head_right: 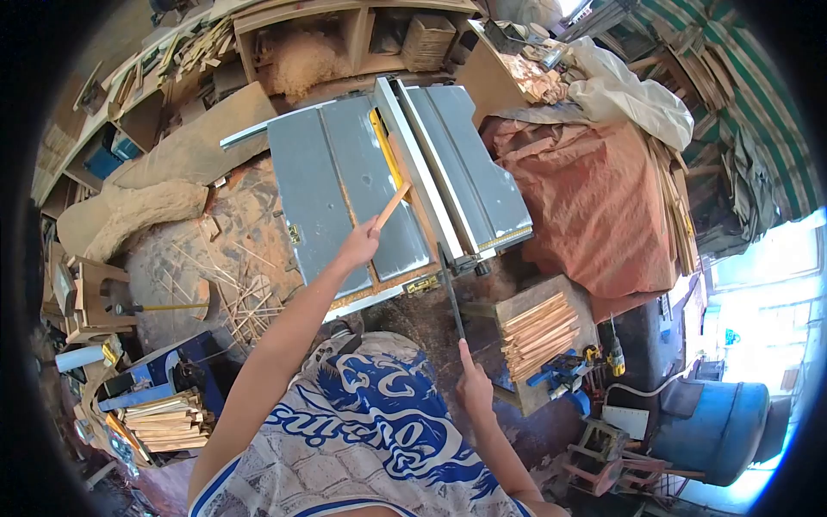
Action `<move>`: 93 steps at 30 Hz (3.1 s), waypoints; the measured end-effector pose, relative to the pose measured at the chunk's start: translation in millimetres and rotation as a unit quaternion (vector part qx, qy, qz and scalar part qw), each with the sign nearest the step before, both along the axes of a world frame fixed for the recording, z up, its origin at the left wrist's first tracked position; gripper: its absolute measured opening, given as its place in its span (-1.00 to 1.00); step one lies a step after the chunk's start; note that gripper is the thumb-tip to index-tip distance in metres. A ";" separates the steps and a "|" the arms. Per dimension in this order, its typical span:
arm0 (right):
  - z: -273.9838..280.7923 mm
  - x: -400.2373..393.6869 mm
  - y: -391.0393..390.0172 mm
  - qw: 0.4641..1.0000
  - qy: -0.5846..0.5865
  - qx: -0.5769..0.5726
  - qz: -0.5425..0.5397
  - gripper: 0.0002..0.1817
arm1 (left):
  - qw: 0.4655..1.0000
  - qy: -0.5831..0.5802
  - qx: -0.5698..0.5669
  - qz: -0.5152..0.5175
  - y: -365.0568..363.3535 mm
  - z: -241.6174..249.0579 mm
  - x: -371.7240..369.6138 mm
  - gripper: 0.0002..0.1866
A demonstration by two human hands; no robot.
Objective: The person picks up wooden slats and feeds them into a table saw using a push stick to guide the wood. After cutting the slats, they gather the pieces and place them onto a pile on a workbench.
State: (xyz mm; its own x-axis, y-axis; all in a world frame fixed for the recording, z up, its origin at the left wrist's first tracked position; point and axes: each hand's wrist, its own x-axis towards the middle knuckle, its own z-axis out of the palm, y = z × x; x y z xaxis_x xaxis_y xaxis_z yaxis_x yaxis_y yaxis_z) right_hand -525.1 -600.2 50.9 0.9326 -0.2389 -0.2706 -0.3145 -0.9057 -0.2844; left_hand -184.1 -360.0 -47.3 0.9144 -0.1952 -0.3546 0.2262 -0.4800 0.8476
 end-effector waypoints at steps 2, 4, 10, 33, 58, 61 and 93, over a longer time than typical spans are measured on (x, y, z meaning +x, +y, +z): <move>-6.3 0.3 -0.9 1.000 -0.004 0.013 0.000 -0.15 | 1.000 -0.027 0.003 -0.001 -0.2 -0.2 -2.4 -0.43; -10.2 2.9 -1.8 1.000 0.004 0.012 -0.004 -0.11 | 1.000 -0.014 0.019 -0.014 1.4 5.3 -12.1 -0.42; -10.9 21.9 5.8 1.000 0.008 0.016 -0.005 -0.07 | 1.000 -0.016 0.008 -0.011 -2.9 -5.0 -38.2 -0.41; -3.5 54.5 14.5 0.999 0.008 0.049 -0.006 -0.08 | 1.000 -0.019 0.005 0.009 0.1 6.3 -24.9 -0.43; -13.3 180.6 48.4 0.996 -0.038 0.083 -0.003 -0.04 | 0.997 -0.021 0.012 0.074 5.9 20.7 82.1 -0.43; -13.6 193.4 51.4 0.996 -0.028 0.085 -0.017 -0.09 | 0.996 -0.015 0.012 0.082 4.5 20.9 93.7 -0.44; -14.1 338.7 63.8 0.995 -0.006 0.100 -0.002 0.02 | 0.987 -0.067 0.075 0.126 -11.9 2.1 200.3 -0.40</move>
